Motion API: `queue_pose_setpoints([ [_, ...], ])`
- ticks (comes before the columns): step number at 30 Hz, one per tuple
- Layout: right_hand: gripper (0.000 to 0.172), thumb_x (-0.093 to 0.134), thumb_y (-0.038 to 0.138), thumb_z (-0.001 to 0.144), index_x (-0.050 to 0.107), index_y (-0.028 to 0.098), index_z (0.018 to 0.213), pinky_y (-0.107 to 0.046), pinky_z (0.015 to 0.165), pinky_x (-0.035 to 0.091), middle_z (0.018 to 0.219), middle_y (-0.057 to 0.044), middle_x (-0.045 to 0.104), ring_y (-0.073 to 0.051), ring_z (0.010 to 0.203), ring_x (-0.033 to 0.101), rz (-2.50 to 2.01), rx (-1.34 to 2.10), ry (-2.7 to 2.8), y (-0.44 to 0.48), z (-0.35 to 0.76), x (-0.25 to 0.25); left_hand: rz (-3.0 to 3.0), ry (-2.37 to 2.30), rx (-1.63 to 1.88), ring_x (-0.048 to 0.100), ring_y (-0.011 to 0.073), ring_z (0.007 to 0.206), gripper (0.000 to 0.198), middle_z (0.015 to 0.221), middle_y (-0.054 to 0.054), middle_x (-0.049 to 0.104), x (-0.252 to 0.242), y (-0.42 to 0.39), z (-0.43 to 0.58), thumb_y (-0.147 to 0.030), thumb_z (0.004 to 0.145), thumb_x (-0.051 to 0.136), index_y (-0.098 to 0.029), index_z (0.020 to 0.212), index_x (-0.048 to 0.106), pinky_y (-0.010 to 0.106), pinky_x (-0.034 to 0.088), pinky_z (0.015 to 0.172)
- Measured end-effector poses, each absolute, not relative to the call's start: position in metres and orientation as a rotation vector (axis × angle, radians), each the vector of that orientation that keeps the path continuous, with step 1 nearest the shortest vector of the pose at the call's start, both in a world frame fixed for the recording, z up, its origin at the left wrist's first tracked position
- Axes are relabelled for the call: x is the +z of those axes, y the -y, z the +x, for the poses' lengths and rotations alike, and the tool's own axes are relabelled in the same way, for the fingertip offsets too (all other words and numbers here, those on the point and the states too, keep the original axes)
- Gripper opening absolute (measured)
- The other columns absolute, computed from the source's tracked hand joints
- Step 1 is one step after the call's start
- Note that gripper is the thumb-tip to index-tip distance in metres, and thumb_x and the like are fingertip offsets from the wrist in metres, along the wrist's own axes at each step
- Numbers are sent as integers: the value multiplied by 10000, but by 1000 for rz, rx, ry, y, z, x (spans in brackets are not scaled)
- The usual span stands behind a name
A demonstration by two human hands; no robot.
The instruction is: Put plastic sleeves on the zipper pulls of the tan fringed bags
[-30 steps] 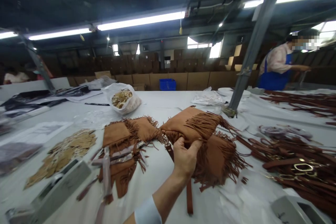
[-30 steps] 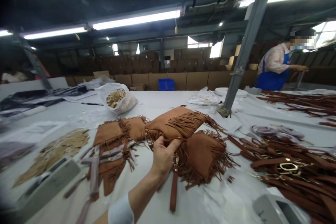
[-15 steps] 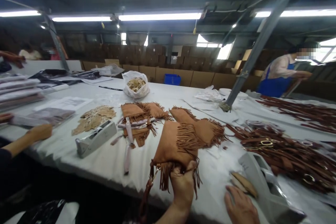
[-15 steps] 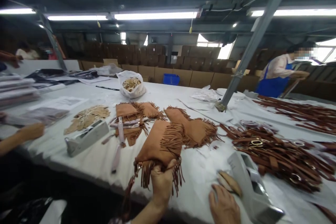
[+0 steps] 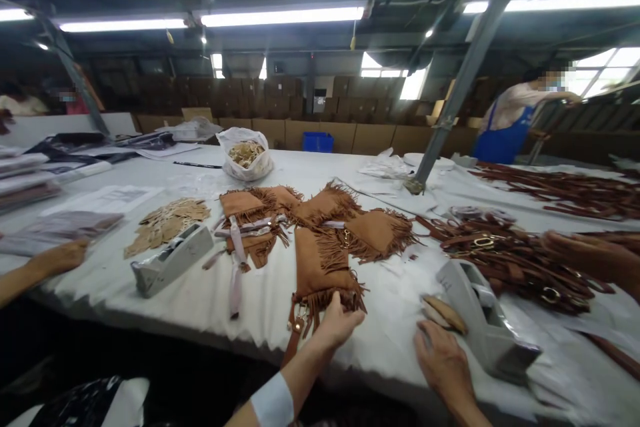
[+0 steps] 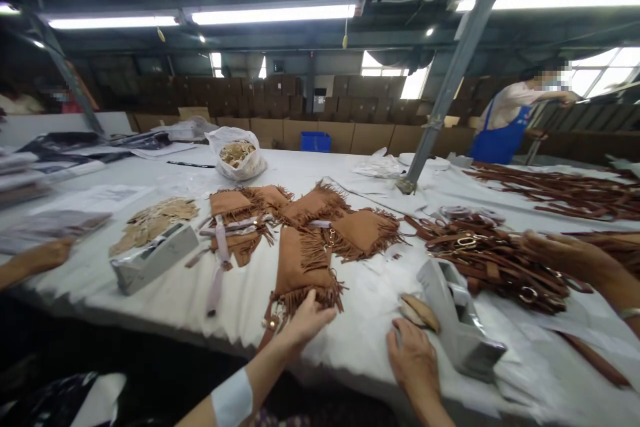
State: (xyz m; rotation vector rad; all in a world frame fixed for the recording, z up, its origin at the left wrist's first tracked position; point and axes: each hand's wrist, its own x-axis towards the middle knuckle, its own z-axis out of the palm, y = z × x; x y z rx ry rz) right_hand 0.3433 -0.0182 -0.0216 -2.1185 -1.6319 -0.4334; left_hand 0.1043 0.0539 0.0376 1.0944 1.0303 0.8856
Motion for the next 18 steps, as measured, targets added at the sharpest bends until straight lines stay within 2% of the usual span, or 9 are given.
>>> queue_pose_setpoints([
  [2,275,409,288,845,604,159,989,-387,848,449,1030,-103,677,-258,930,603,-2106,-436,1635,19,344,-22,1206,-1003,883,631,183,741,553,850,72,680,33,-28,78,-318,673,737,-123,1158,557,264,482,685],
  [5,276,411,291,847,605,160,994,-388,847,449,1041,-107,675,-259,956,602,-2098,-427,1616,19,345,-25,1337,-1296,1072,621,208,808,410,893,81,664,10,7,19,-466,785,594,-157,1053,602,307,480,754],
  [9,269,422,287,838,615,163,977,-393,852,449,1054,-112,675,-267,979,600,-2117,-407,1565,18,347,-29,1259,-1646,1100,614,254,916,558,937,98,653,-33,26,-39,-616,663,647,-160,975,575,353,453,857],
  [10,268,424,285,835,618,163,974,-393,855,449,1051,-111,677,-267,981,599,-2114,-403,1563,19,346,-30,1224,-1606,1058,627,245,889,587,912,91,657,-42,27,-44,-650,650,635,-164,970,563,335,470,817],
  [12,269,422,283,830,623,165,963,-398,856,450,1031,-108,684,-269,976,602,-2105,-396,1556,20,346,-30,1133,-1481,953,642,203,691,641,771,50,650,-58,26,-41,-733,632,579,-176,947,539,283,484,619],
  [14,277,413,286,827,632,164,945,-405,847,454,1007,-111,691,-273,960,607,-2092,-391,1546,21,345,-28,1056,-1353,857,570,148,475,673,623,2,601,-66,26,-30,-800,596,535,-186,870,528,231,389,435],
  [16,295,404,302,825,641,158,925,-412,842,459,987,-119,696,-279,944,612,-2067,-374,1536,20,345,-24,1020,-1255,814,480,103,376,677,533,-22,553,-69,29,-19,-829,553,539,-186,764,519,201,291,379],
  [18,324,397,341,818,653,156,891,-422,846,461,967,-129,703,-290,932,617,-2029,-325,1505,20,345,-17,998,-1165,810,439,80,361,676,488,-17,542,-67,33,-11,-829,511,576,-178,685,518,191,267,395],
])
